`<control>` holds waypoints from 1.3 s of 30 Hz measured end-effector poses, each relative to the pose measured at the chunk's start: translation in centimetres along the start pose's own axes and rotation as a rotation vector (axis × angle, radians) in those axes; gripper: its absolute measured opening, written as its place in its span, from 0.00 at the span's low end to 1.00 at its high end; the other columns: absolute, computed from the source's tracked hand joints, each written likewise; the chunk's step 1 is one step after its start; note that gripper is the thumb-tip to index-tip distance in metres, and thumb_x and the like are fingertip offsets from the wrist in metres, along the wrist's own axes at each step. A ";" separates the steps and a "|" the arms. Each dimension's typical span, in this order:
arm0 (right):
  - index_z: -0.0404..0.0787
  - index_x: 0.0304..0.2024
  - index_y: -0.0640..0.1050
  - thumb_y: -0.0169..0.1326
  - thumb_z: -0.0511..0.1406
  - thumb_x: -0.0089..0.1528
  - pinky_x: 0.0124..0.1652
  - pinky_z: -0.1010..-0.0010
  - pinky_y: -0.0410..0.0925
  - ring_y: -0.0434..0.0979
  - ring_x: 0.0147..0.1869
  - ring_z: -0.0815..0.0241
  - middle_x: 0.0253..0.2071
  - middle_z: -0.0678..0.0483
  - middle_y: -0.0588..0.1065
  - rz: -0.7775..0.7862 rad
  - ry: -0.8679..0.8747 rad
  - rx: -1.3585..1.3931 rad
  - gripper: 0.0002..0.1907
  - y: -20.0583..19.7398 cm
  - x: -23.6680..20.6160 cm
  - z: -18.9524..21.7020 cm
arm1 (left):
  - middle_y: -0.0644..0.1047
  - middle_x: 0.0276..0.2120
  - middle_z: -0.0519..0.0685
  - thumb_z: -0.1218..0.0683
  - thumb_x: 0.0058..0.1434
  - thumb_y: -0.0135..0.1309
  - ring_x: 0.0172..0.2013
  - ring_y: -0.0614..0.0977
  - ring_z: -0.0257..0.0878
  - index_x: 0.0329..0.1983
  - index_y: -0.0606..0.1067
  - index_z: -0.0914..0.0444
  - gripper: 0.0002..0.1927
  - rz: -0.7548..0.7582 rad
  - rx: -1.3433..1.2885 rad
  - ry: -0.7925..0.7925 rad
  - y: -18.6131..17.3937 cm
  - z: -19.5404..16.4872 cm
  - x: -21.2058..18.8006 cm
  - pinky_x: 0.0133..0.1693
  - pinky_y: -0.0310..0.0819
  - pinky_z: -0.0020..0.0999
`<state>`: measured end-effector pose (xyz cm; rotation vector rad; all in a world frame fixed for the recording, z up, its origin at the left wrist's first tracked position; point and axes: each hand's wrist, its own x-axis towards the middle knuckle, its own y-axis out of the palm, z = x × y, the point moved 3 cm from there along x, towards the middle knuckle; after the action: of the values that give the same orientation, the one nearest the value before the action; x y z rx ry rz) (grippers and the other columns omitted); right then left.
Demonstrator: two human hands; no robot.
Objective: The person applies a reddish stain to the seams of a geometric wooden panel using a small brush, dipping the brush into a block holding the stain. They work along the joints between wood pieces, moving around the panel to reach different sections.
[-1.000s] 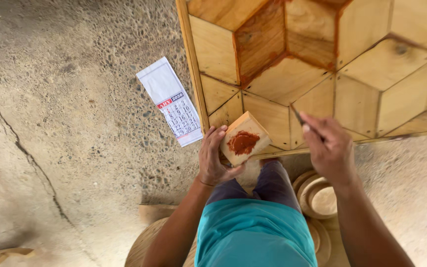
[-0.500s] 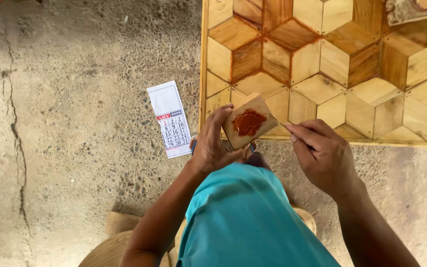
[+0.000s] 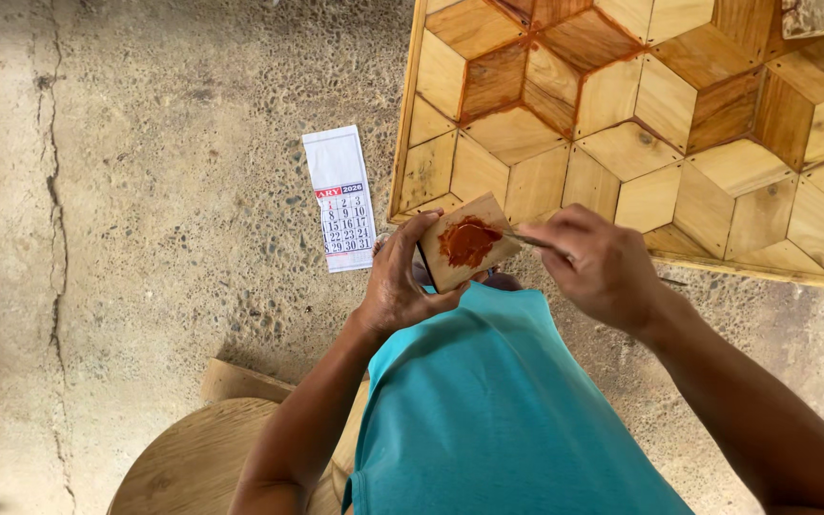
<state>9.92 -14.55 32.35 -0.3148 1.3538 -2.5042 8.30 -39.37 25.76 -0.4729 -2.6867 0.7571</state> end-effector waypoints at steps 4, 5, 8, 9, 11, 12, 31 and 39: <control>0.43 0.54 0.82 0.54 0.33 0.64 0.39 0.67 0.75 0.79 0.40 0.56 0.43 0.51 0.77 -0.128 -0.290 -0.303 0.15 1.5 -0.9 -0.5 | 0.74 0.61 0.58 0.51 0.45 0.74 0.58 0.78 0.56 0.69 0.62 0.62 0.50 -0.023 -0.015 0.012 0.1 0.1 -0.9 0.59 0.75 0.49; 0.44 0.53 0.81 0.55 0.34 0.66 0.39 0.67 0.75 0.79 0.41 0.56 0.43 0.52 0.77 -0.103 -0.176 -0.306 0.13 1.6 -1.0 -1.8 | 0.74 0.61 0.58 0.51 0.45 0.75 0.58 0.78 0.56 0.69 0.62 0.63 0.50 -0.019 0.003 0.005 0.3 0.4 -1.3 0.59 0.75 0.50; 0.43 0.57 0.79 0.55 0.36 0.70 0.40 0.66 0.74 0.78 0.43 0.58 0.44 0.51 0.77 -0.107 0.136 -0.181 0.13 1.4 -2.3 -7.2 | 0.74 0.59 0.58 0.51 0.48 0.73 0.59 0.79 0.53 0.70 0.60 0.63 0.49 -0.098 -0.094 -0.076 -0.1 2.4 -4.0 0.60 0.76 0.47; 0.41 0.61 0.77 0.55 0.37 0.70 0.41 0.66 0.73 0.78 0.43 0.59 0.45 0.49 0.76 -0.155 0.225 -0.051 0.18 1.6 -3.5 -9.0 | 0.74 0.58 0.58 0.50 0.49 0.72 0.57 0.80 0.52 0.69 0.61 0.63 0.47 -0.161 -0.168 -0.215 -0.4 3.7 -5.4 0.58 0.79 0.45; 0.37 0.64 0.76 0.57 0.40 0.68 0.42 0.66 0.72 0.78 0.42 0.59 0.43 0.48 0.77 -0.198 0.416 0.059 0.24 2.6 -6.1 -13.1 | 0.73 0.57 0.57 0.49 0.51 0.69 0.54 0.81 0.49 0.67 0.61 0.64 0.44 -0.299 -0.311 -0.490 -0.7 7.0 -8.3 0.52 0.85 0.40; 0.35 0.62 0.76 0.59 0.42 0.67 0.42 0.66 0.72 0.79 0.41 0.58 0.41 0.49 0.79 -0.197 0.526 0.043 0.25 4.0 -7.7 -14.7 | 0.72 0.57 0.55 0.49 0.48 0.67 0.54 0.79 0.48 0.68 0.59 0.64 0.46 -0.456 -0.376 -0.647 -1.2 8.7 -10.1 0.50 0.84 0.39; 0.28 0.64 0.73 0.57 0.46 0.68 0.39 0.53 0.69 0.74 0.39 0.50 0.38 0.43 0.73 -0.046 0.873 -0.041 0.32 7.3 -20.2 -20.9 | 0.70 0.58 0.59 0.52 0.54 0.63 0.59 0.76 0.50 0.68 0.56 0.70 0.43 -0.469 -1.152 -0.624 -1.5 6.4 -7.6 0.64 0.72 0.43; 0.42 0.62 0.77 0.51 0.35 0.69 0.41 0.66 0.71 0.79 0.39 0.57 0.41 0.48 0.77 -0.181 0.688 0.253 0.19 3.0 -12.4 -12.2 | 0.70 0.56 0.62 0.50 0.47 0.68 0.55 0.78 0.51 0.70 0.55 0.68 0.51 -0.337 -0.130 -0.558 -2.5 1.8 -1.8 0.53 0.81 0.47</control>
<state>18.12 -2.39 22.53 0.5515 1.2192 -3.0444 8.69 -42.91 25.30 0.2047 -3.2168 0.6931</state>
